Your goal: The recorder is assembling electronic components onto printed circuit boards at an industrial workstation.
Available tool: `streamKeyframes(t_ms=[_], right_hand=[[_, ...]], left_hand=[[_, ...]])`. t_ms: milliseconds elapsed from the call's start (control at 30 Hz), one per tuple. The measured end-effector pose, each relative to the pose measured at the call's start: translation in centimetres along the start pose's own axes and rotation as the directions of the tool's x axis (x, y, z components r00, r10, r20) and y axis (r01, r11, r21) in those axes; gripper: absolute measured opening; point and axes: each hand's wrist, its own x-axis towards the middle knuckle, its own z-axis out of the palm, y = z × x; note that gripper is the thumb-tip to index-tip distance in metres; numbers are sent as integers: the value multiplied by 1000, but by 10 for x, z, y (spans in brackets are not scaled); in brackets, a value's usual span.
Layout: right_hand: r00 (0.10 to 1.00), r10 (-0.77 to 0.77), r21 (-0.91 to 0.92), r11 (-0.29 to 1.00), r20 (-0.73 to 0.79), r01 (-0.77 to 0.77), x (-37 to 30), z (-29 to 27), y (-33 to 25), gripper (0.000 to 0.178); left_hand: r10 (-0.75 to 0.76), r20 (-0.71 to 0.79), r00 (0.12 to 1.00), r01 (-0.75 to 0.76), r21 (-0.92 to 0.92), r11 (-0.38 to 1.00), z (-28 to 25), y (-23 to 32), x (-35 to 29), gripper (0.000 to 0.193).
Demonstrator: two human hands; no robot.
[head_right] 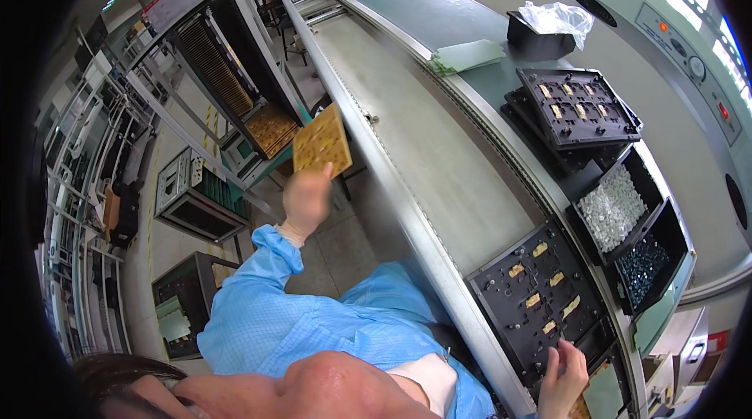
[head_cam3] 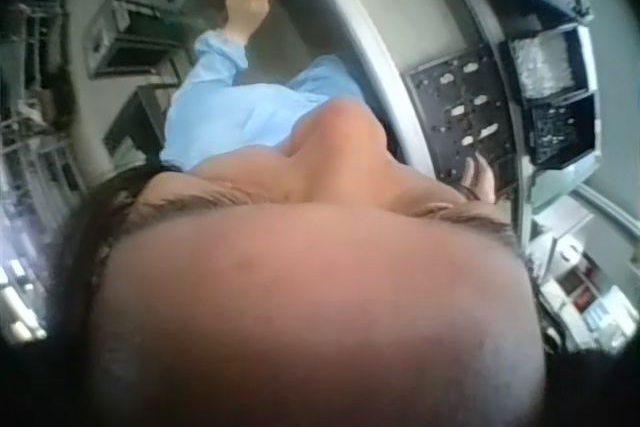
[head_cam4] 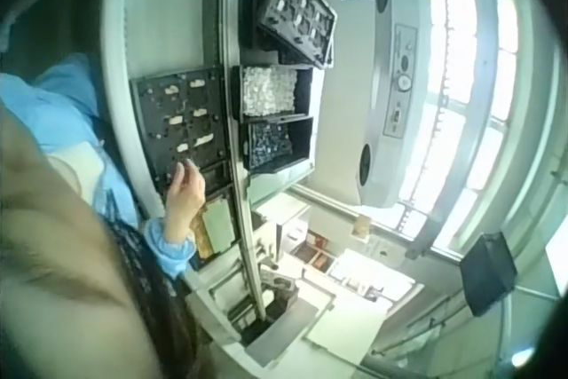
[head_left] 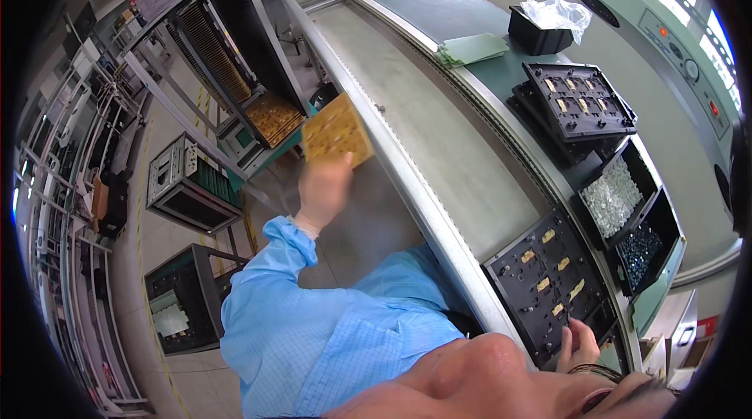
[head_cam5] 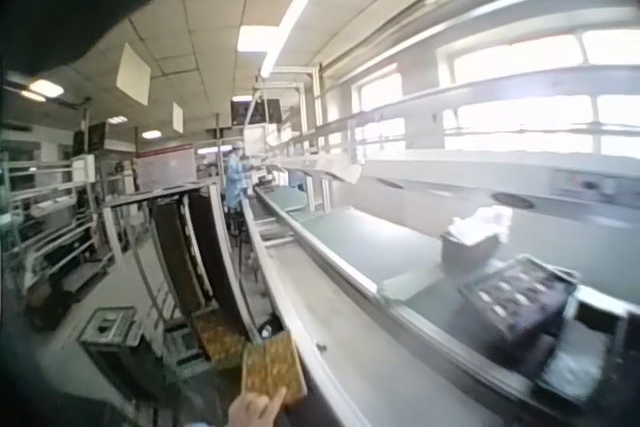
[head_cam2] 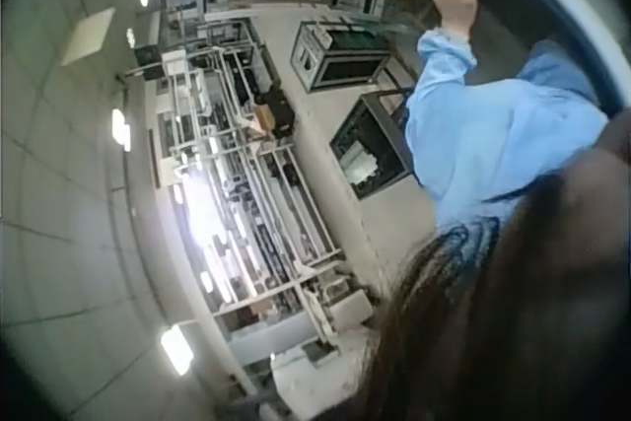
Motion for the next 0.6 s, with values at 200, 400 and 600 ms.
streamKeyframes(t_ms=[200, 400, 600], right_hand=[[939, -225, 724, 689, 262, -37, 50, 26, -114, 52], [992, -31, 968, 226, 119, -110, 42, 57, -119, 49], [951, 307, 968, 220, 46, -118, 21, 27, -75, 38]], left_hand=[[274, -455, 847, -353, -97, 931, -31, 105, 94, 68], [217, -640, 737, -635, -546, 547, -57, 231, 130, 51], [410, -492, 768, -589, -794, 151, -84, 257, 149, 44]])
